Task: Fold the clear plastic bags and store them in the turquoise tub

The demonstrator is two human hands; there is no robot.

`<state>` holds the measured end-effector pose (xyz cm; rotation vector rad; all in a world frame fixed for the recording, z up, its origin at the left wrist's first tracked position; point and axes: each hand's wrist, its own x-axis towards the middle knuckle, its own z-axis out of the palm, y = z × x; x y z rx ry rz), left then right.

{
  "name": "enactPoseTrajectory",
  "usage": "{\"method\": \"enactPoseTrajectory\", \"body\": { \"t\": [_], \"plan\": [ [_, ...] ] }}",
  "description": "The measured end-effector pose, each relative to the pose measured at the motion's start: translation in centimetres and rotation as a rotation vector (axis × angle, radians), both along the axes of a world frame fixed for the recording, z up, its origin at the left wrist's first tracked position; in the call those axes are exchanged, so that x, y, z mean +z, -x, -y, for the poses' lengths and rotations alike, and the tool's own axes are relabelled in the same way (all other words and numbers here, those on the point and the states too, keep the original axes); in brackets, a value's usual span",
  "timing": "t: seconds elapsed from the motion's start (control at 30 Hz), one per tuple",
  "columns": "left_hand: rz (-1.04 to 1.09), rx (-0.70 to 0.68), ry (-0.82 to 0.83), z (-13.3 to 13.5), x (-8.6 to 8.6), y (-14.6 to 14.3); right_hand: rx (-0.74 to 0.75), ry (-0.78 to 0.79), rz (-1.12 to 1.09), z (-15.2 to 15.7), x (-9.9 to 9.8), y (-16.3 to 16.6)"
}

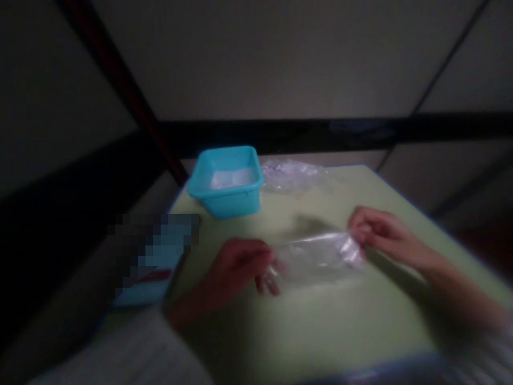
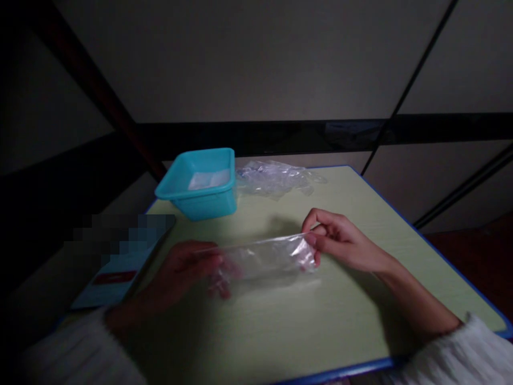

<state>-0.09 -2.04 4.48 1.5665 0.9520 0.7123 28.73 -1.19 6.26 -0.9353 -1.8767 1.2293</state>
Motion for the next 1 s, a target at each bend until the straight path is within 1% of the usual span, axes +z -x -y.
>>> {"method": "enactPoseTrajectory", "body": {
  "t": [0.03,0.1,0.2,0.33,0.4,0.47,0.53,0.63,0.73,0.87,0.93,1.0],
  "plan": [
    [0.050,0.013,0.077,0.1,0.1,-0.1,0.003,0.055,-0.033,-0.1,-0.1,0.0],
    [0.133,0.063,0.179,0.1,0.1,-0.4,0.012,0.156,-0.079,-0.4,-0.4,0.1],
    [0.138,0.137,0.254,-0.4,-0.4,-0.7,-0.001,0.262,-0.098,-1.2,-1.3,0.4],
    [0.028,0.294,0.244,-1.7,-2.2,-0.7,-0.059,0.319,-0.049,-2.2,-2.9,1.2],
    [-0.034,0.352,0.219,-2.2,-3.1,-0.5,-0.066,0.331,-0.011,-2.5,-3.6,1.4],
    [-0.093,0.384,0.192,-2.4,-3.6,-0.4,-0.065,0.342,0.028,-2.8,-4.1,1.5],
    [-0.112,0.334,0.190,-2.5,-3.5,-0.3,-0.064,0.356,0.041,-3.0,-4.4,1.4],
    [-0.118,0.161,0.230,-2.5,-3.2,-0.2,-0.078,0.364,0.006,-3.2,-4.6,1.2],
    [-0.151,0.087,0.236,-2.5,-3.4,-0.1,-0.113,0.331,-0.041,-3.3,-4.7,1.1],
    [-0.153,0.077,0.215,-2.7,-4.0,0.0,-0.160,0.317,-0.042,-3.4,-4.9,0.9],
    [-0.141,0.125,0.196,-2.8,-4.1,0.0,-0.175,0.365,-0.018,-3.4,-4.9,0.6],
    [-0.132,0.198,0.154,-3.0,-4.1,-0.1,-0.144,0.449,0.024,-3.3,-4.8,0.3]
  ]
}}
